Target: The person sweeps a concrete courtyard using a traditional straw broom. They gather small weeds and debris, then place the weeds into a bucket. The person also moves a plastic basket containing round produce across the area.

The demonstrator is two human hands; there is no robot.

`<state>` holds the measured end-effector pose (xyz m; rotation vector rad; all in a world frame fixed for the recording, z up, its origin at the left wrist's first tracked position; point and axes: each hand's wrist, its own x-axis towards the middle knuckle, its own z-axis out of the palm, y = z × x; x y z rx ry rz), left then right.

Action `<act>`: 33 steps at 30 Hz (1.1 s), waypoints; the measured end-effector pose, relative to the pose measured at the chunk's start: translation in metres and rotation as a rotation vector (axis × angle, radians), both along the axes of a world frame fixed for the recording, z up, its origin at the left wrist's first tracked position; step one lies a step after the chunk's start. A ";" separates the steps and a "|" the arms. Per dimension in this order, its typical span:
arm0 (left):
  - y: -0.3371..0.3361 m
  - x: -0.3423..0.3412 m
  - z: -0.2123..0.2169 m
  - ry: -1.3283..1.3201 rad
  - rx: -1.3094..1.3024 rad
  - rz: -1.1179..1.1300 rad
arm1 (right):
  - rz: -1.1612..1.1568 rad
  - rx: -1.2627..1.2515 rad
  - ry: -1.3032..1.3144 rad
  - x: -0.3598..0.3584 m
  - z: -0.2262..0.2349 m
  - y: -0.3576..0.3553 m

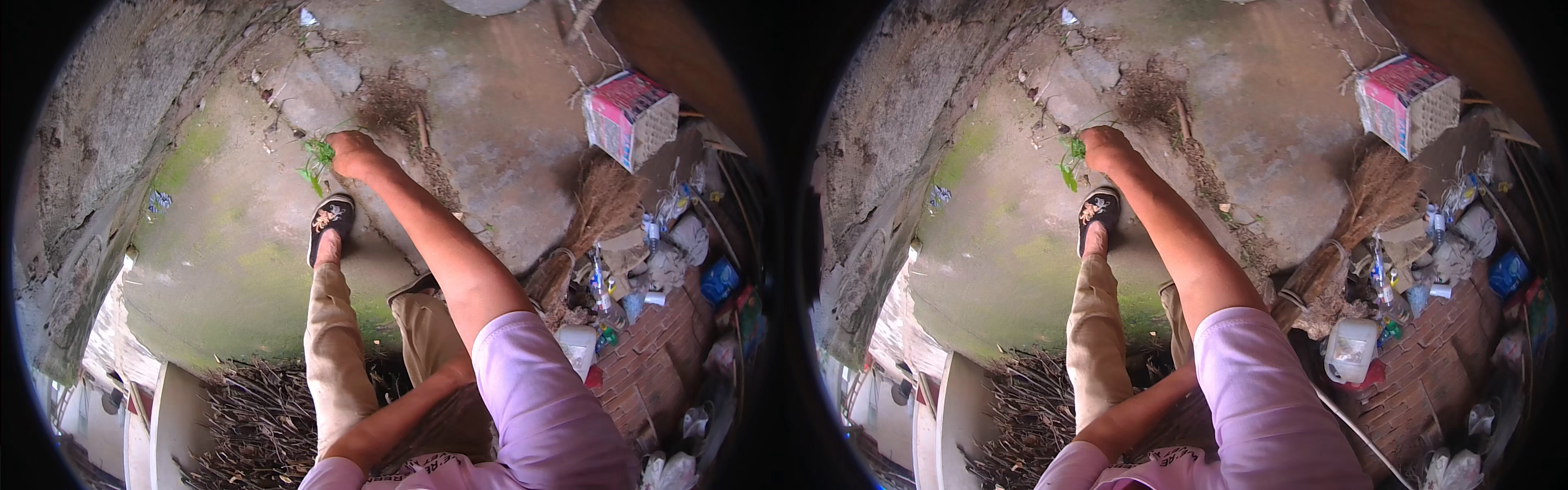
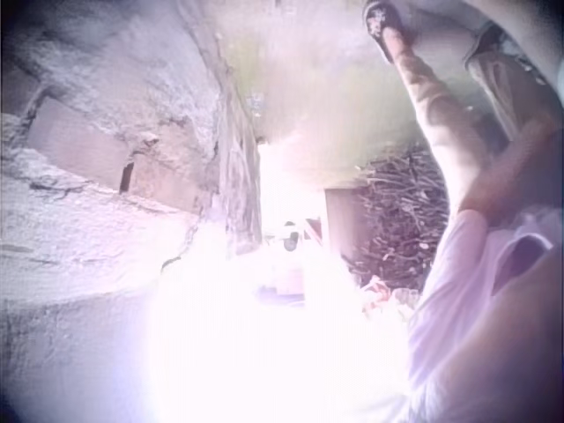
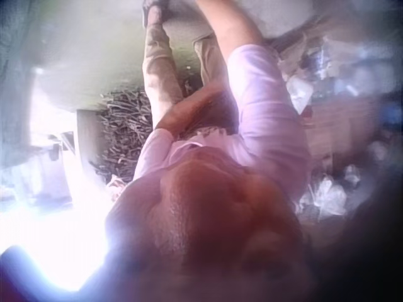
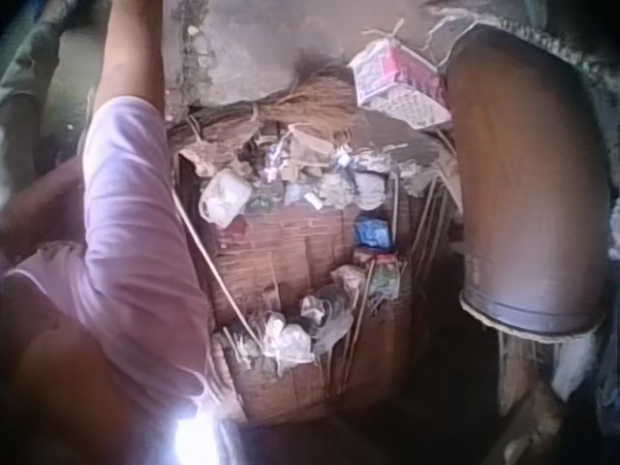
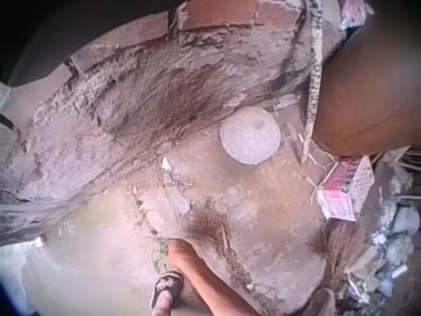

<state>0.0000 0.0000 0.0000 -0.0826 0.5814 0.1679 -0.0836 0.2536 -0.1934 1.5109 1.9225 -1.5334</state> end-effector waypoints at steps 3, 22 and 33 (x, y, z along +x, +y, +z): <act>0.025 0.003 0.005 0.110 0.612 -0.138 | -0.047 -0.009 0.019 0.031 0.050 -0.001; 0.083 -0.114 0.153 0.348 0.843 -0.643 | -1.554 -0.369 0.966 0.269 0.388 -0.197; -0.136 -0.262 0.309 1.024 0.267 -0.059 | -1.212 -0.027 0.472 0.283 0.516 -0.262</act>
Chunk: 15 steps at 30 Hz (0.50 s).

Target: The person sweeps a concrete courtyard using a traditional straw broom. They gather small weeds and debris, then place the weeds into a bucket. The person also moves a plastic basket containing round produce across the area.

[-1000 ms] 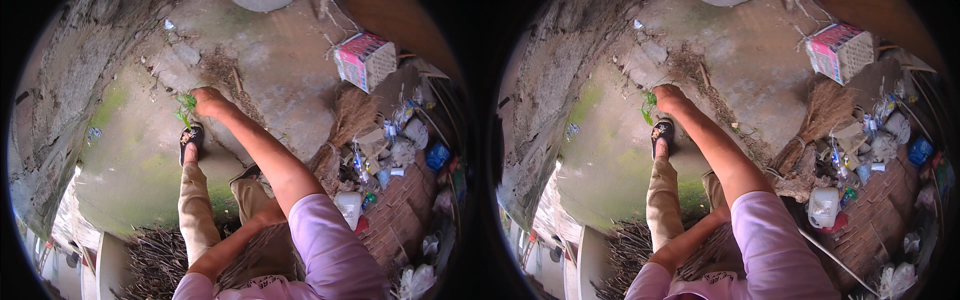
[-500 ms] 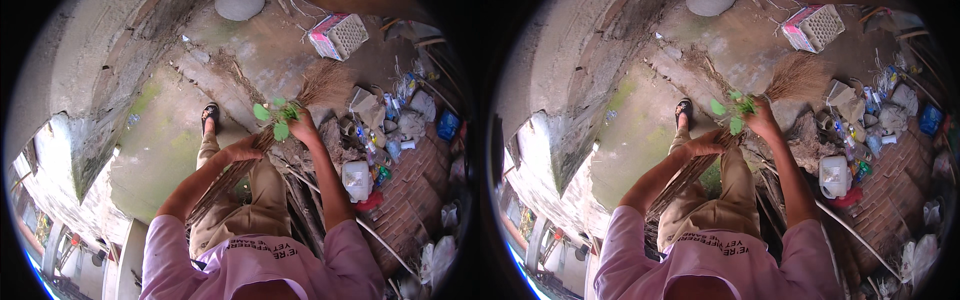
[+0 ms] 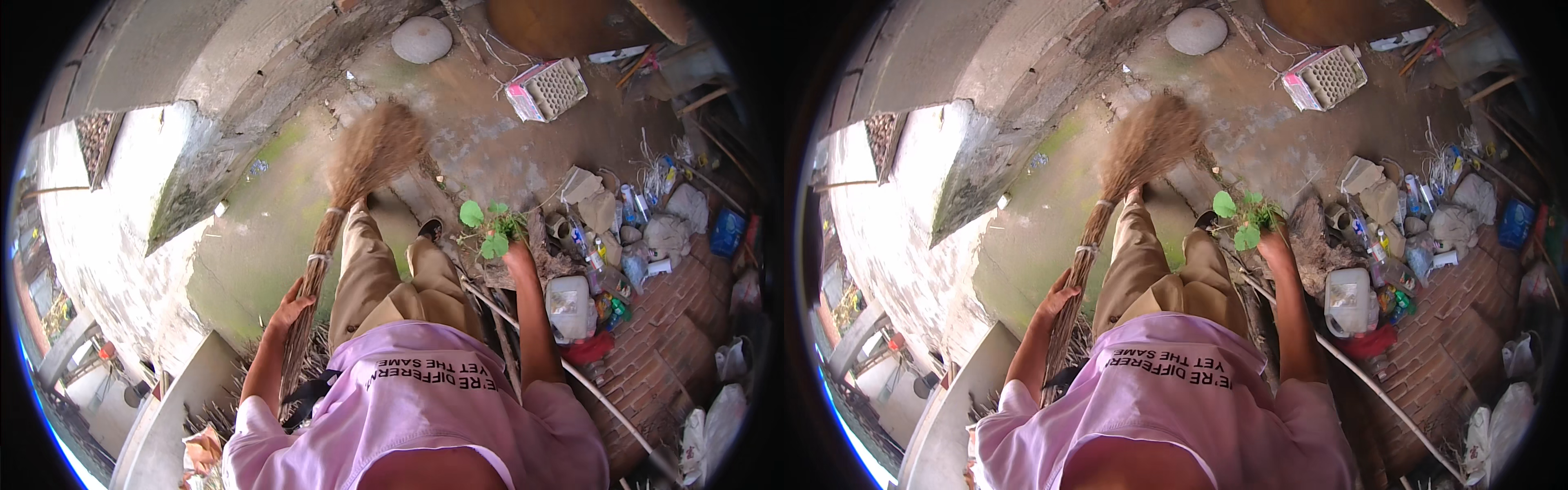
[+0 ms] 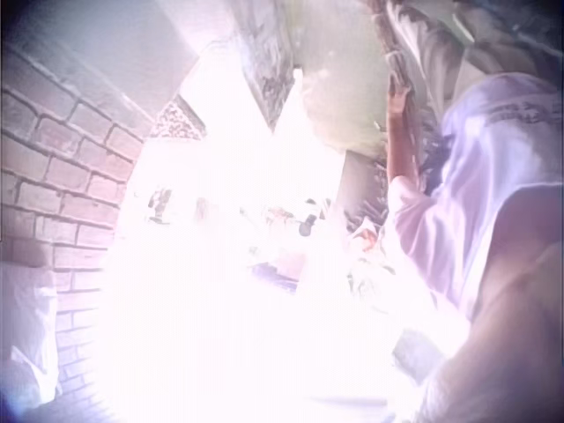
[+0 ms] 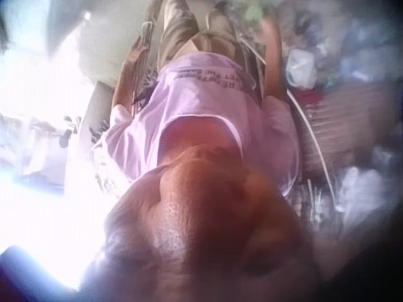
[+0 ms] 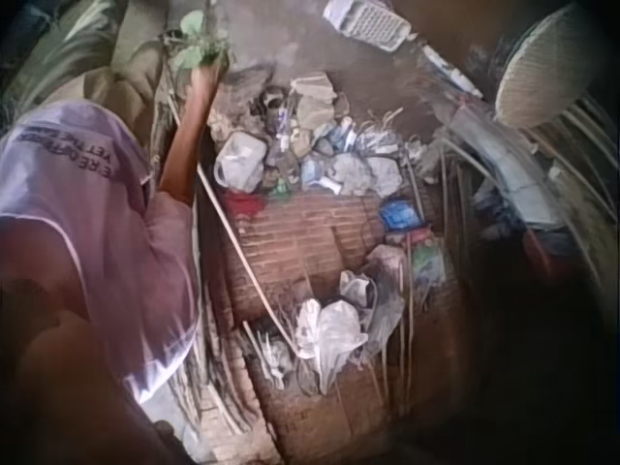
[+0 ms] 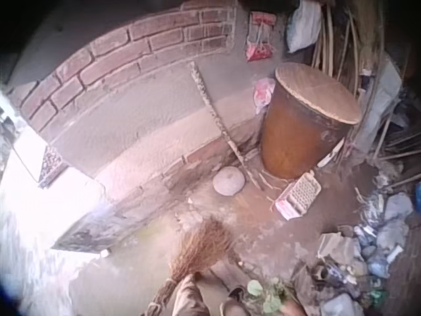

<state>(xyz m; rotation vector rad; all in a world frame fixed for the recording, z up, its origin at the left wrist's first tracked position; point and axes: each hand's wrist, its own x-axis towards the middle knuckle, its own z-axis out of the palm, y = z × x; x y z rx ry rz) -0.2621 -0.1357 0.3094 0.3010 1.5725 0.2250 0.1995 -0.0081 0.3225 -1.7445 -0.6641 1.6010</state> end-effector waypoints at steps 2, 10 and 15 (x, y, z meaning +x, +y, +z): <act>-0.074 -0.016 0.008 0.044 0.066 0.189 | 0.062 -0.030 0.066 0.015 0.000 -0.011; -0.141 0.026 0.134 0.162 0.137 0.710 | 0.243 0.012 -0.058 0.025 0.011 -0.041; -0.128 0.053 0.142 -0.026 0.211 0.736 | 0.383 -0.029 -0.040 0.005 0.008 -0.059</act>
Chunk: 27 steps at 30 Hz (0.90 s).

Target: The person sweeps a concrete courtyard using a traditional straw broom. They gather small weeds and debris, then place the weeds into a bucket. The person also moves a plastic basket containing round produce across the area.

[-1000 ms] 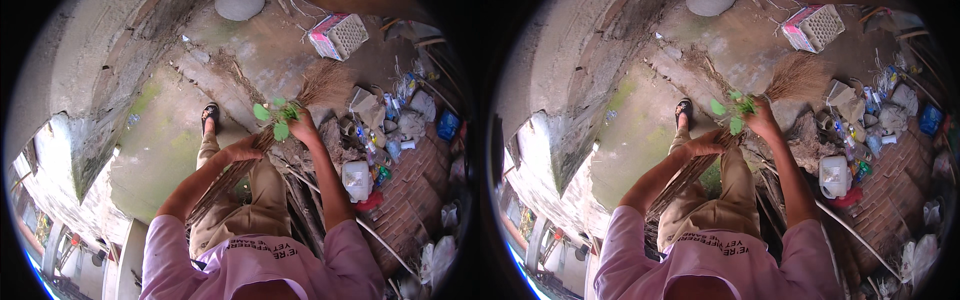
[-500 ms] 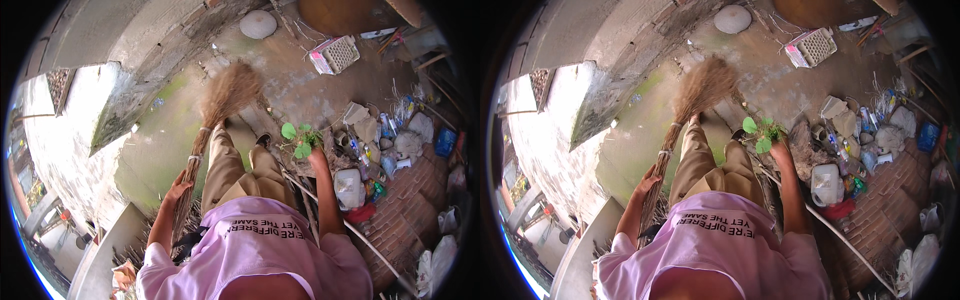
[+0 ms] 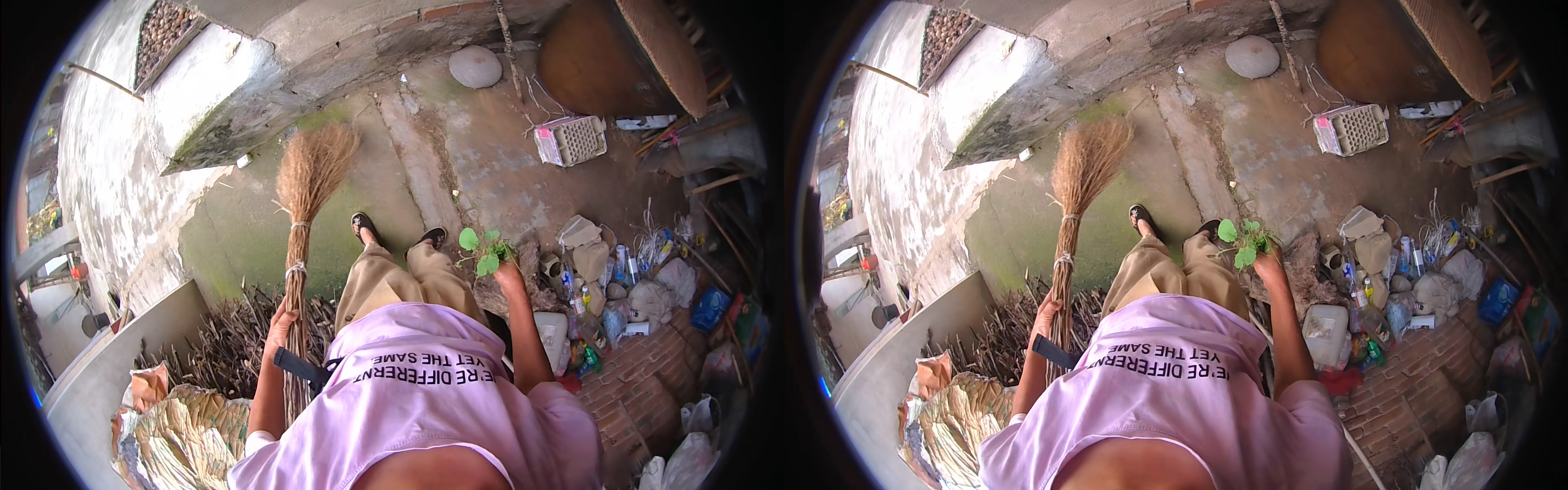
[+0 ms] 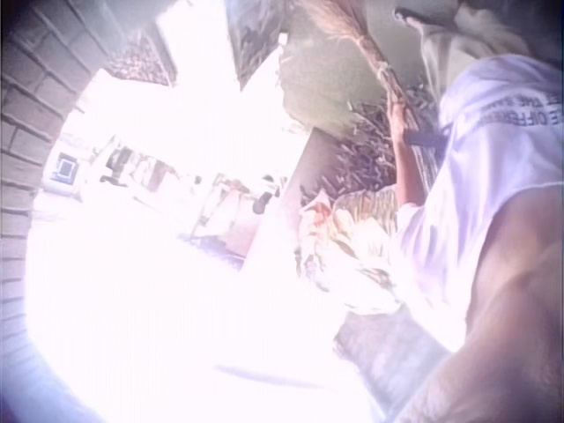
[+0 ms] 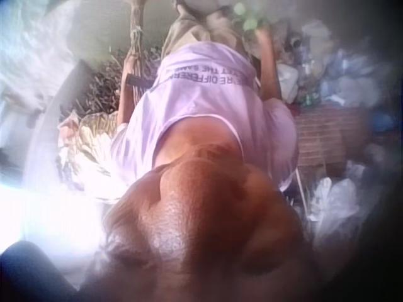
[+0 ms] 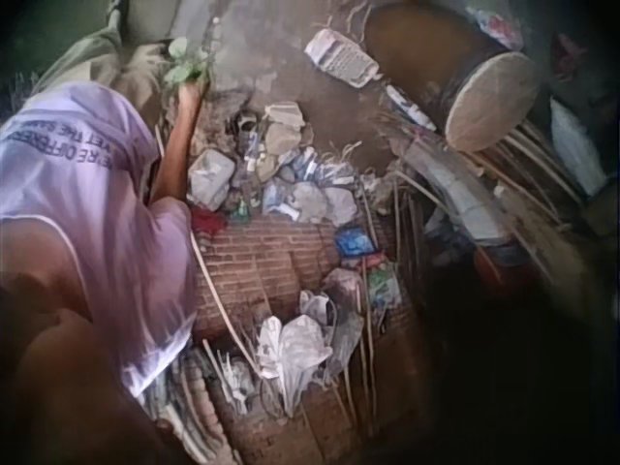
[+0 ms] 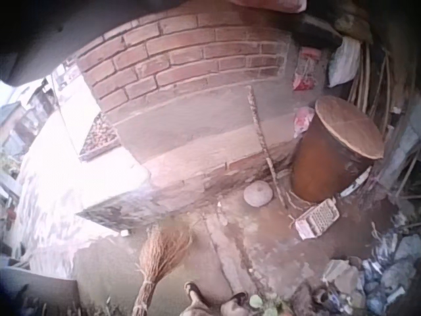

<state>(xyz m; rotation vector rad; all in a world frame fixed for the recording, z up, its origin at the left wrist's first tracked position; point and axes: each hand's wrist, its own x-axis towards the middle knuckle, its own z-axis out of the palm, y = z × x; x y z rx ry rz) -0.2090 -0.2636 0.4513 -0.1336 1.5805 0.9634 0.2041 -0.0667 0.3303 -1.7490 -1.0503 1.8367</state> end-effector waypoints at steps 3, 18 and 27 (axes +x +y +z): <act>0.056 0.017 -0.023 -0.160 0.019 -0.091 | -0.018 0.020 -0.011 -0.018 0.003 -0.007; 0.109 -0.056 -0.217 -0.227 0.238 0.114 | 0.207 -0.116 -0.344 -0.048 0.028 -0.039; -0.057 -0.184 -0.188 0.128 -0.057 0.455 | 0.330 0.005 -0.303 -0.166 0.037 0.008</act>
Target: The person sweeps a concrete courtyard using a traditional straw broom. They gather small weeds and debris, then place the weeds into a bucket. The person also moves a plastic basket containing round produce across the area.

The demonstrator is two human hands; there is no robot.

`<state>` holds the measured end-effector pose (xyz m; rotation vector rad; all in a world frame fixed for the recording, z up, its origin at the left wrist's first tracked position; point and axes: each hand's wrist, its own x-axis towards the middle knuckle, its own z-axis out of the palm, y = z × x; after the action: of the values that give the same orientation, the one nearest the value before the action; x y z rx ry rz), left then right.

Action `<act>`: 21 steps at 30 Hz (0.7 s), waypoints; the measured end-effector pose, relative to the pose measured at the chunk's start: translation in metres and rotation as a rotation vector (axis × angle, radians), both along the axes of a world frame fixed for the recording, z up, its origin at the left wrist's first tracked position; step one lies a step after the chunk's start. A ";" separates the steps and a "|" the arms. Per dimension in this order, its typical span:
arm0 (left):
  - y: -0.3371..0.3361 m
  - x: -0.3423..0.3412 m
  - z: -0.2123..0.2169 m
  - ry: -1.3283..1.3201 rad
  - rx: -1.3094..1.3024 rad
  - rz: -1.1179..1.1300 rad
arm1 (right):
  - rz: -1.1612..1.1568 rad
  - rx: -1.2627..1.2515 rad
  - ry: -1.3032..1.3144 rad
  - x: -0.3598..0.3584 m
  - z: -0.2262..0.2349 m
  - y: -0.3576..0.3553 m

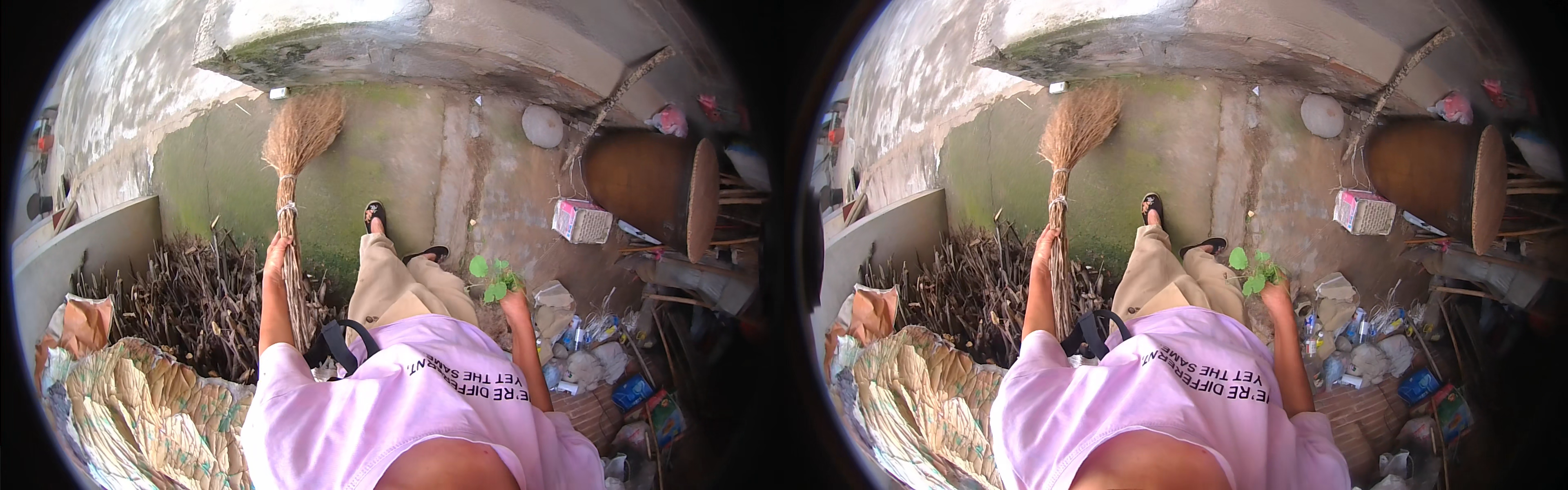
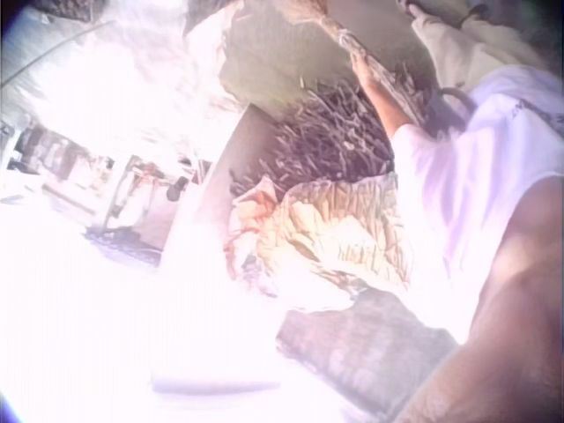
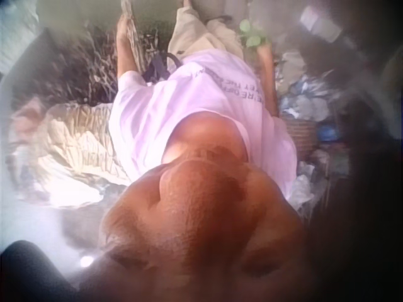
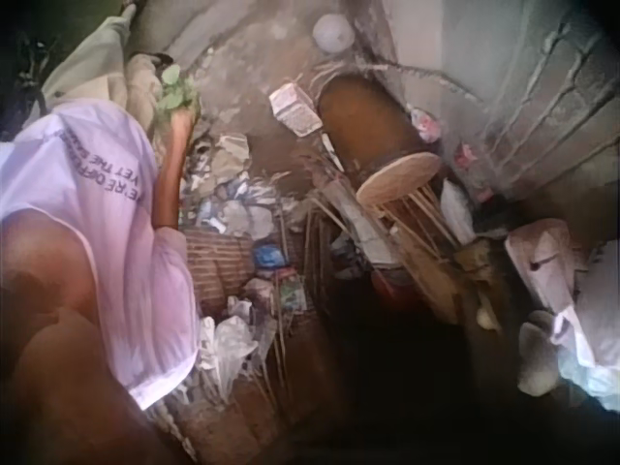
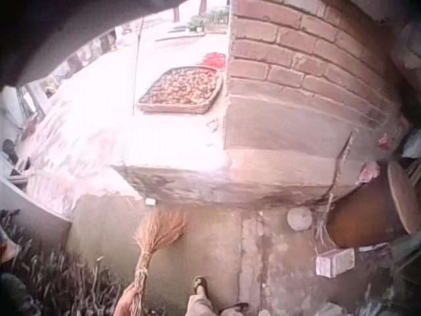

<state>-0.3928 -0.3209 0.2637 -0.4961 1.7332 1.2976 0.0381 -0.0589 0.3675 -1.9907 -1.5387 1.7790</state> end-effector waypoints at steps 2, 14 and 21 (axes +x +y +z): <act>-0.040 -0.015 -0.002 -0.014 0.014 0.081 | 0.042 0.025 0.036 -0.025 0.009 0.007; -0.069 0.000 0.091 -0.078 0.190 0.427 | 0.319 0.023 -0.090 -0.099 -0.014 0.004; -0.010 0.015 0.094 -0.287 0.287 0.036 | 0.461 0.106 -0.147 -0.168 0.012 0.021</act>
<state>-0.3779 -0.3312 0.3575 -0.5196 1.2840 1.3984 -0.1302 -0.0382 0.3800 -1.8629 -2.2372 1.6616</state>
